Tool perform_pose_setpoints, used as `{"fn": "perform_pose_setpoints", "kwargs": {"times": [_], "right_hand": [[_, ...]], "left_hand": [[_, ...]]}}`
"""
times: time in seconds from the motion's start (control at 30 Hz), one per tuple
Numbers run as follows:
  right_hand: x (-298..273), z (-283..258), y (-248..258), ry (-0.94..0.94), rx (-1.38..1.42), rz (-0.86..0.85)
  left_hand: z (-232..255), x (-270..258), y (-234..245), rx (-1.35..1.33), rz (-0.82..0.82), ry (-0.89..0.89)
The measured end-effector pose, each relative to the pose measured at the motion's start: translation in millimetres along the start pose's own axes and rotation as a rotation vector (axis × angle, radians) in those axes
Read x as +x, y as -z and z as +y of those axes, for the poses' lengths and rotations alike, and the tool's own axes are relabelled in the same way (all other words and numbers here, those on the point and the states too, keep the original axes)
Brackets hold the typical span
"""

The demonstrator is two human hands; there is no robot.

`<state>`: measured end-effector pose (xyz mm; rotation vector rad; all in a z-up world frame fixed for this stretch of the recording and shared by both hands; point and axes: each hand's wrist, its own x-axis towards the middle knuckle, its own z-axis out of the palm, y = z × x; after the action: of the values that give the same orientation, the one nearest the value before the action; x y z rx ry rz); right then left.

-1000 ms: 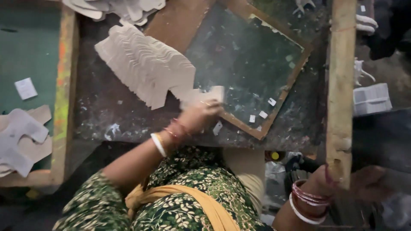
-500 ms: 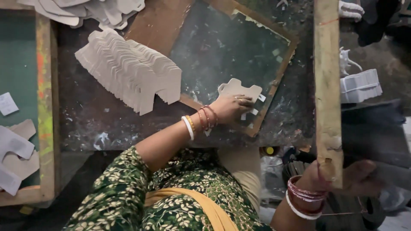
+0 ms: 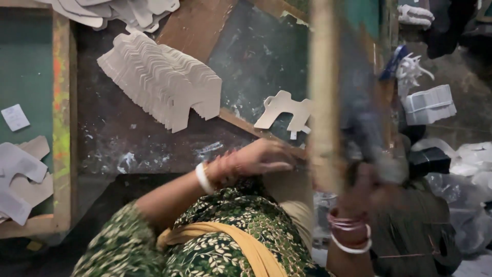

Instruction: The person places a white cutout onto a screen printing frame and uses a squeegee to pull a substance across the mesh. They repeat this process for multiple cutouts, stacking the finished items on the table. At one point, they pour a yellow liquid from a bottle onto the screen and spread it with the squeegee.

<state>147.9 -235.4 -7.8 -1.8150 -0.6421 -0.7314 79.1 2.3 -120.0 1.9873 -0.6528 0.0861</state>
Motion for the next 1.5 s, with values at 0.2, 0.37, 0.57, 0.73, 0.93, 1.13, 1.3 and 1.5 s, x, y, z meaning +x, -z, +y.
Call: {"fn": "perform_pose_setpoints", "kwargs": {"times": [0.2,0.37,0.57,0.73,0.93,1.13,1.3,1.5], "right_hand": [[0,-12,-46,0.184,-0.001,-0.534],[29,39,-84,0.104,-0.261,-0.838],[76,87,-140,0.063,-0.465,-0.953],[77,105,-156,0.074,-0.440,-0.938],[38,97,-147,0.109,-0.398,-0.840],[-18,55,-103,0.191,-0.454,-0.812],[-50,1,-68,0.176,-0.378,-0.829],[-55,-10,-52,0.174,-0.298,-0.877]], "left_hand": [[36,-74,33,-0.788,0.642,0.484],[56,-46,69,0.501,0.011,0.970],[-58,84,108,0.630,0.263,0.176],[-70,130,129,0.944,0.264,-0.019],[-119,104,87,0.698,0.098,0.119],[-47,40,41,0.723,0.069,0.138],[22,-13,14,0.621,0.016,0.221],[54,-40,9,0.571,0.153,0.290]]}}
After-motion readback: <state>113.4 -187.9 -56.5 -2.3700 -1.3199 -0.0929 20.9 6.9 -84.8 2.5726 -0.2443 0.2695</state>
